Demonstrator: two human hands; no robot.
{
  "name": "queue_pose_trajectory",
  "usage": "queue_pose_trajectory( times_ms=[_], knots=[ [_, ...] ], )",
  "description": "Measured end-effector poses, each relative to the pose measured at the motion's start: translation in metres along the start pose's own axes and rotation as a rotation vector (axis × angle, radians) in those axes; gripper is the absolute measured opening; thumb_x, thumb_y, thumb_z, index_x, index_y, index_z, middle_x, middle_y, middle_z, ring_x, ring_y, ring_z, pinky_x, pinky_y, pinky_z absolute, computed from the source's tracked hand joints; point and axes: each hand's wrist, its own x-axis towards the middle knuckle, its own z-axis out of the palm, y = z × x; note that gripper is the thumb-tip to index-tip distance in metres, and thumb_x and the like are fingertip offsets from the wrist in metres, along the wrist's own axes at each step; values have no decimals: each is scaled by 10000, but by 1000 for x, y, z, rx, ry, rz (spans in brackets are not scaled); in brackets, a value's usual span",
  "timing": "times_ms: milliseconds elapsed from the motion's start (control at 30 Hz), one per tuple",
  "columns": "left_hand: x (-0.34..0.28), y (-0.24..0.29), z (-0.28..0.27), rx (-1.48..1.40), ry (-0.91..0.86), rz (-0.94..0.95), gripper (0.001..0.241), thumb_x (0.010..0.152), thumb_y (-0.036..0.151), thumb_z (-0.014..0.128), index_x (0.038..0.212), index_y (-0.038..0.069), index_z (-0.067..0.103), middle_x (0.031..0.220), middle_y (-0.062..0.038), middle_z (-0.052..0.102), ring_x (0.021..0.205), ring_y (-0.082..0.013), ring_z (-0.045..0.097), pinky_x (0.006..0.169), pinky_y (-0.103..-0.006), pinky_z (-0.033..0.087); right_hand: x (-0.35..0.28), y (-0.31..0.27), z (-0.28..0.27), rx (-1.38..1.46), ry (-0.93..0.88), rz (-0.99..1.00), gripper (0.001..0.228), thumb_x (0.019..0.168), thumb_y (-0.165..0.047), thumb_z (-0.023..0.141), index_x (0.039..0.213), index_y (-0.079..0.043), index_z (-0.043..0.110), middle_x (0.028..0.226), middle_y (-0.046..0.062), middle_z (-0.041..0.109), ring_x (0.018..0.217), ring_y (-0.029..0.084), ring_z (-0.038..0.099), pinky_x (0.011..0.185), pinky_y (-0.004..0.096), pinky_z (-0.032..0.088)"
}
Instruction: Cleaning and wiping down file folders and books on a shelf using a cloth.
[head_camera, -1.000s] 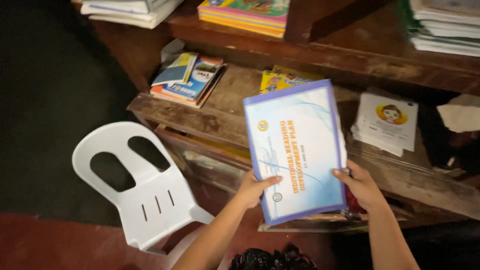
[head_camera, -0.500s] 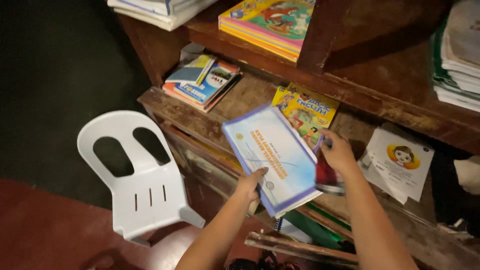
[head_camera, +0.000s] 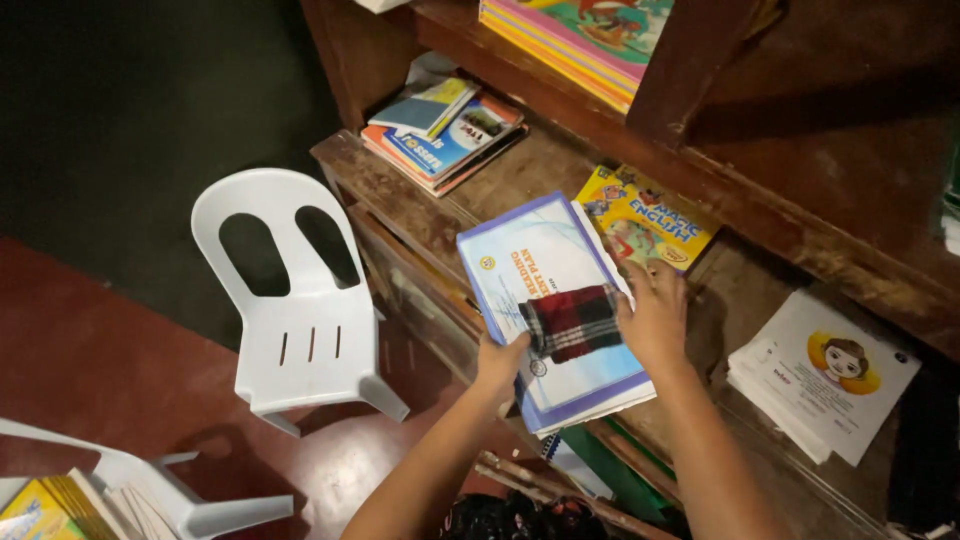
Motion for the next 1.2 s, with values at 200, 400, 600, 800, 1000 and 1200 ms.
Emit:
queue_pose_trajectory(
  times_ms=[200,400,600,800,1000,1200],
  knots=[
    [20,-9,-8,-119,-85,-161,892,840,477,755,1486,2,366,1475,-334,426,1399,-490,430,1115,-644,383,19,-99,-60,-77,-765,-170,485,1073,-488,357,1539,-380,432,1674,116,276,1568,304,141,1262,545,39],
    [65,-56,-16,-213,-162,-178,530,1059,322,521,1481,24,404,1191,-226,602,1069,-370,613,886,-564,564,-83,-101,12,53,-753,-322,541,1067,-371,355,1581,-205,343,1698,76,211,1562,328,110,1222,566,75],
    [61,-49,-23,-106,-240,-191,774,992,423,709,1554,51,327,1472,-326,466,1373,-463,480,1092,-664,398,5,-101,-60,-7,-950,253,504,810,-174,649,1300,-280,603,1458,-111,472,1394,211,353,1165,431,323],
    [36,-23,-27,-68,-231,-156,749,1003,371,703,1534,-15,341,1475,-337,447,1382,-468,462,1120,-634,395,-74,-40,71,-384,-384,85,664,999,-380,442,1605,-123,362,1612,255,362,1560,441,197,1233,680,45],
    [60,-51,-18,-69,-199,-182,511,1086,265,487,1508,11,351,1373,-284,518,1270,-418,566,1064,-622,459,-69,-87,21,-11,-487,-452,632,1059,-414,376,1645,-227,230,1716,87,160,1587,329,39,1213,548,36],
    [31,-25,-24,-71,-215,-77,720,1018,369,667,1480,-82,347,1423,-368,463,1352,-461,491,1074,-607,438,-9,-42,100,-256,-497,0,685,1034,-448,357,1654,-231,164,1721,148,111,1591,352,29,1243,613,46]
  ],
)
